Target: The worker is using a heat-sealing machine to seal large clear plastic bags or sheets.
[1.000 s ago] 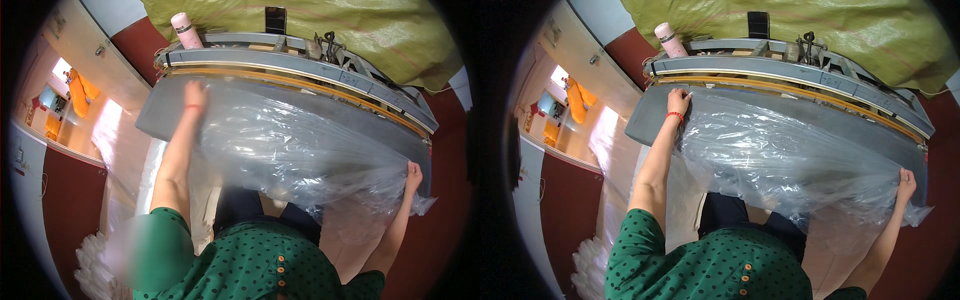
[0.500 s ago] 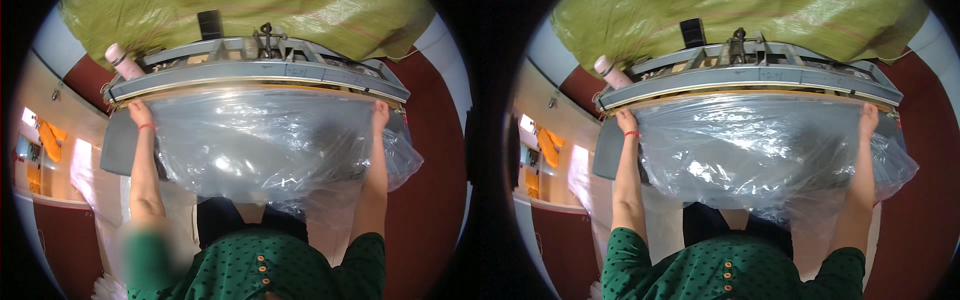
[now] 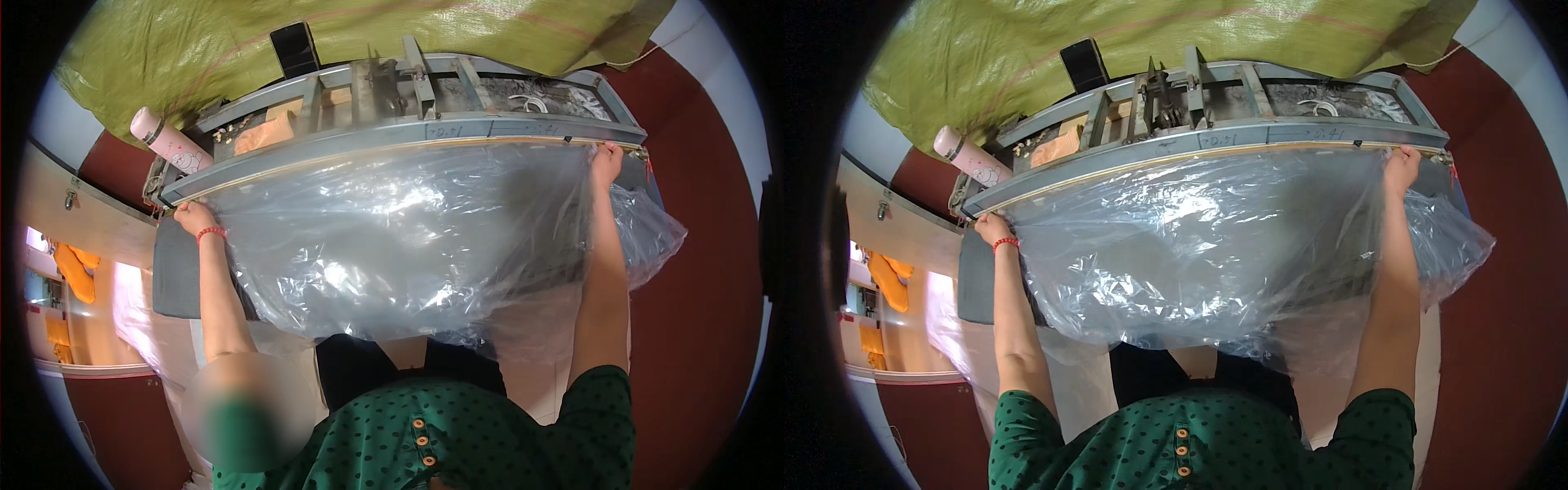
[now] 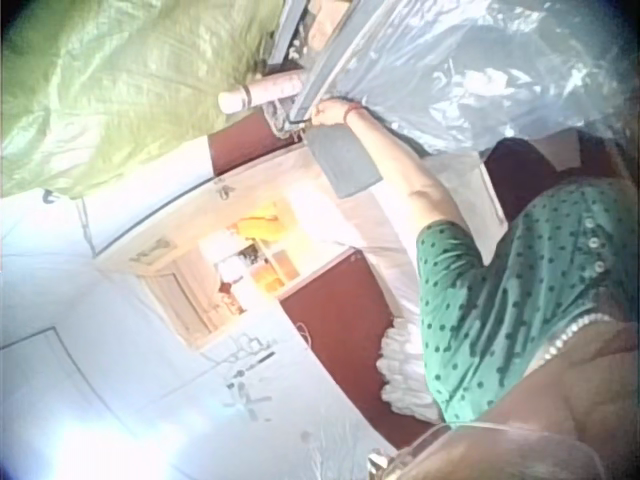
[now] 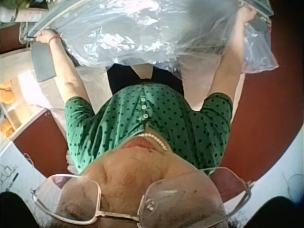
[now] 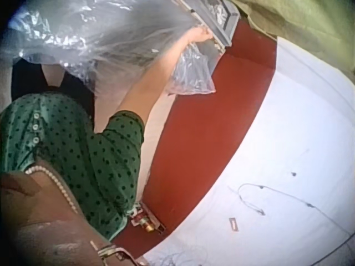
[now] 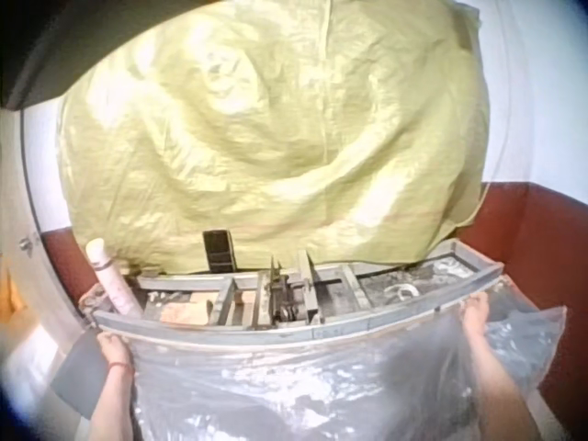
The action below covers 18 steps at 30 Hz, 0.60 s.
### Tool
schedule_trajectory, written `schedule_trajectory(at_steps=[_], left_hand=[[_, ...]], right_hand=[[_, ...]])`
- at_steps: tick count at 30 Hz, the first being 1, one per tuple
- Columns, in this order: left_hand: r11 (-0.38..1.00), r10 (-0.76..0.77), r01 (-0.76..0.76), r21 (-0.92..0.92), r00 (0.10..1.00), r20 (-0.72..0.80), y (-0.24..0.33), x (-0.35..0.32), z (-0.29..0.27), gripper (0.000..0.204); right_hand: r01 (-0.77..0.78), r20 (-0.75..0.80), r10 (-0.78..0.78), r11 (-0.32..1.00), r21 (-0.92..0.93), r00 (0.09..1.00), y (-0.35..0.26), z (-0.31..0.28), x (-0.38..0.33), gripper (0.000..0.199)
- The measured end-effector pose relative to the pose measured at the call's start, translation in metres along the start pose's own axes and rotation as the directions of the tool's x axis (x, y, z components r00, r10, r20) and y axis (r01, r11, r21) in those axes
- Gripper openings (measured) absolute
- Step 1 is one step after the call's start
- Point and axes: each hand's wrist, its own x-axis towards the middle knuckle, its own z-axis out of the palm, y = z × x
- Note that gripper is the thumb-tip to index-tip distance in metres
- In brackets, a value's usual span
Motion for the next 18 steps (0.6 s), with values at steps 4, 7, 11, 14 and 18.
schedule_trajectory(at_steps=[4,7,11,14,18], left_hand=[[0.998,-0.004,0.007,-0.058,0.999,0.043,0.012,-0.008,-0.006,0.014],[0.994,-0.019,0.070,-0.089,0.878,0.478,0.016,0.005,-0.038,0.006],[0.972,0.212,-0.071,-0.223,0.672,0.710,0.113,-0.049,-0.110,0.011],[0.947,0.282,-0.169,-0.275,0.848,0.449,0.143,-0.064,-0.168,0.011],[0.981,0.193,-0.196,-0.005,0.961,0.200,0.073,-0.088,-0.215,0.017]], right_hand=[[0.046,-0.005,-0.047,0.997,-0.059,0.999,-0.012,-0.017,-0.001,0.016],[0.439,0.144,-0.414,0.855,-0.275,0.899,-0.058,-0.040,-0.016,0.024],[0.307,-0.157,-0.466,0.764,-0.568,0.870,-0.108,-0.133,-0.051,0.030],[0.110,-0.543,-0.460,0.824,-0.556,0.702,-0.016,-0.246,-0.046,0.035],[0.232,-0.097,-0.535,0.513,-0.827,0.839,0.180,-0.417,-0.071,0.022]])
